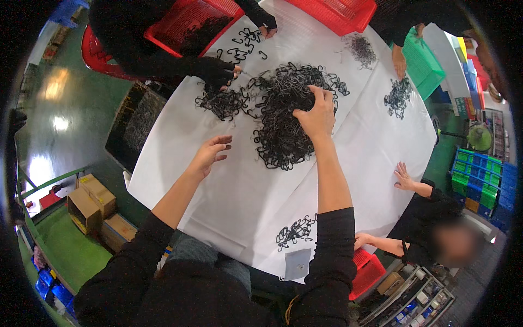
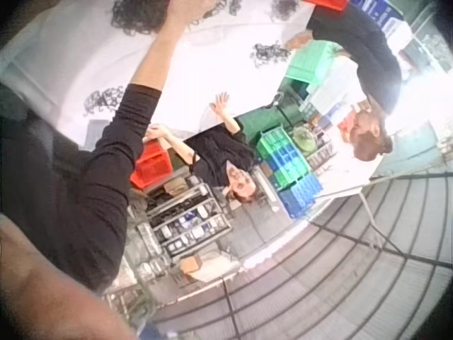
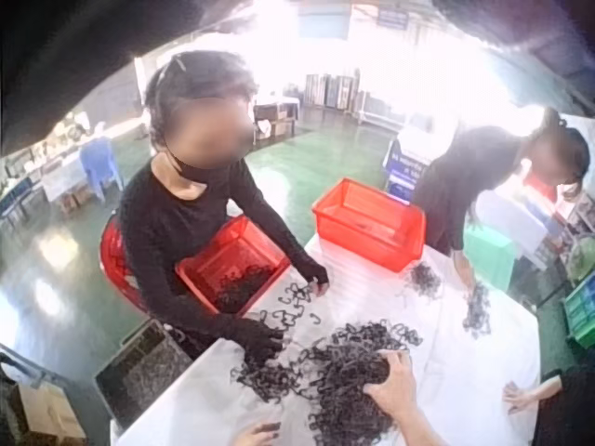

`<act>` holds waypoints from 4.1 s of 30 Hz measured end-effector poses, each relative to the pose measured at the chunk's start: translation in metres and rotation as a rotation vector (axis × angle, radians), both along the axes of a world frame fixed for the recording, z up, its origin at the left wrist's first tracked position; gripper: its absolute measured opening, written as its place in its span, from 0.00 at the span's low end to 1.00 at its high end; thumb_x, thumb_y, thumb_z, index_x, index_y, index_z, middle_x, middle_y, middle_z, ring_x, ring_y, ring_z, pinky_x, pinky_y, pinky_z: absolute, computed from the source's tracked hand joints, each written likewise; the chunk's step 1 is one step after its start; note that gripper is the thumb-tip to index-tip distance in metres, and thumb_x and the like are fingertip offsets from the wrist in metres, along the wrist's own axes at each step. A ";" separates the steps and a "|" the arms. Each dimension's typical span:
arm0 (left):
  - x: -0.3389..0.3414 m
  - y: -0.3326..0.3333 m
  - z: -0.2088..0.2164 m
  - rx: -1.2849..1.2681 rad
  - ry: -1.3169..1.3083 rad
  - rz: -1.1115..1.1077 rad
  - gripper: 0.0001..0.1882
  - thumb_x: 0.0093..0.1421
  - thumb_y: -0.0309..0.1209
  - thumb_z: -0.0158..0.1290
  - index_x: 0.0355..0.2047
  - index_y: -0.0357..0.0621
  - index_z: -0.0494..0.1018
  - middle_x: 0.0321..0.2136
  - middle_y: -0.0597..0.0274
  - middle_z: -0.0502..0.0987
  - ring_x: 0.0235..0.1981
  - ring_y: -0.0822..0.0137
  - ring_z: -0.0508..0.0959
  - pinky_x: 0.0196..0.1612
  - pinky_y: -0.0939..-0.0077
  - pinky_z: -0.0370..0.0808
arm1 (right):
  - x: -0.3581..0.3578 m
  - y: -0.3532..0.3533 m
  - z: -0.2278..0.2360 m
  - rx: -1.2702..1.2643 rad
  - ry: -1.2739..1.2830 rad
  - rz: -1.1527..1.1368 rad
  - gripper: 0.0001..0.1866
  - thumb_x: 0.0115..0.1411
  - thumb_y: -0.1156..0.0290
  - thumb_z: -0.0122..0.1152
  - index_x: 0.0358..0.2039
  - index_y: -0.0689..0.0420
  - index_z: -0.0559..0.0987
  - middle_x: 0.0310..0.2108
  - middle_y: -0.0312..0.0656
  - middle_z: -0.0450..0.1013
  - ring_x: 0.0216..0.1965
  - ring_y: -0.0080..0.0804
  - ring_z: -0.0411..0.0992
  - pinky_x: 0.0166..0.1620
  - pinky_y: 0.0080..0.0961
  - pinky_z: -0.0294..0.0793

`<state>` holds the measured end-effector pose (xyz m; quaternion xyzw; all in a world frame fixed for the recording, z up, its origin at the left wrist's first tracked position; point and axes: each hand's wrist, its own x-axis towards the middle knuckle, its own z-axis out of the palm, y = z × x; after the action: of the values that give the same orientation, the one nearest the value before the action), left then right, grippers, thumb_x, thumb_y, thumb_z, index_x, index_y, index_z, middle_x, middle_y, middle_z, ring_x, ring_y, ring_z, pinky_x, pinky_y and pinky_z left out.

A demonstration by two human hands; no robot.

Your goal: The person sorts a mixed pile of black and silver metal hooks on a white table, separating them by color and placing the black hooks into a red basket. The person uses both hands to gather and move the hooks, occasionally picking up individual pieces to separate them from the pile.

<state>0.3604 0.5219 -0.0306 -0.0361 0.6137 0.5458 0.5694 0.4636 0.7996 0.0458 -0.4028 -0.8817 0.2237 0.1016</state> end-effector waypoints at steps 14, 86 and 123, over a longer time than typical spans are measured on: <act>0.021 -0.038 0.019 0.035 -0.015 -0.022 0.18 0.60 0.27 0.43 0.49 0.47 0.73 0.49 0.67 0.73 0.50 0.70 0.71 0.51 0.68 0.68 | 0.014 0.020 0.078 0.110 0.160 0.027 0.35 0.34 0.71 0.71 0.49 0.55 0.74 0.44 0.48 0.69 0.46 0.46 0.71 0.50 0.35 0.71; 0.144 -0.009 0.032 -0.206 0.090 -0.362 0.20 0.60 0.30 0.45 0.53 0.42 0.69 0.52 0.62 0.72 0.51 0.67 0.72 0.51 0.67 0.69 | 0.305 0.110 -0.008 0.068 0.071 -0.990 0.35 0.41 0.67 0.69 0.53 0.48 0.69 0.51 0.53 0.62 0.50 0.55 0.67 0.50 0.46 0.70; 0.116 -0.061 0.028 -0.181 0.058 -0.258 0.18 0.61 0.27 0.44 0.52 0.42 0.71 0.50 0.62 0.73 0.50 0.69 0.72 0.49 0.71 0.69 | 0.290 0.111 0.003 0.006 -0.121 -1.104 0.40 0.42 0.64 0.72 0.58 0.49 0.66 0.56 0.58 0.60 0.51 0.53 0.69 0.52 0.41 0.69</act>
<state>0.4767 0.4604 -0.0030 0.0079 0.6761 0.4114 0.6112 0.7533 0.9110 0.0490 -0.8168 -0.5447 0.1112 0.1543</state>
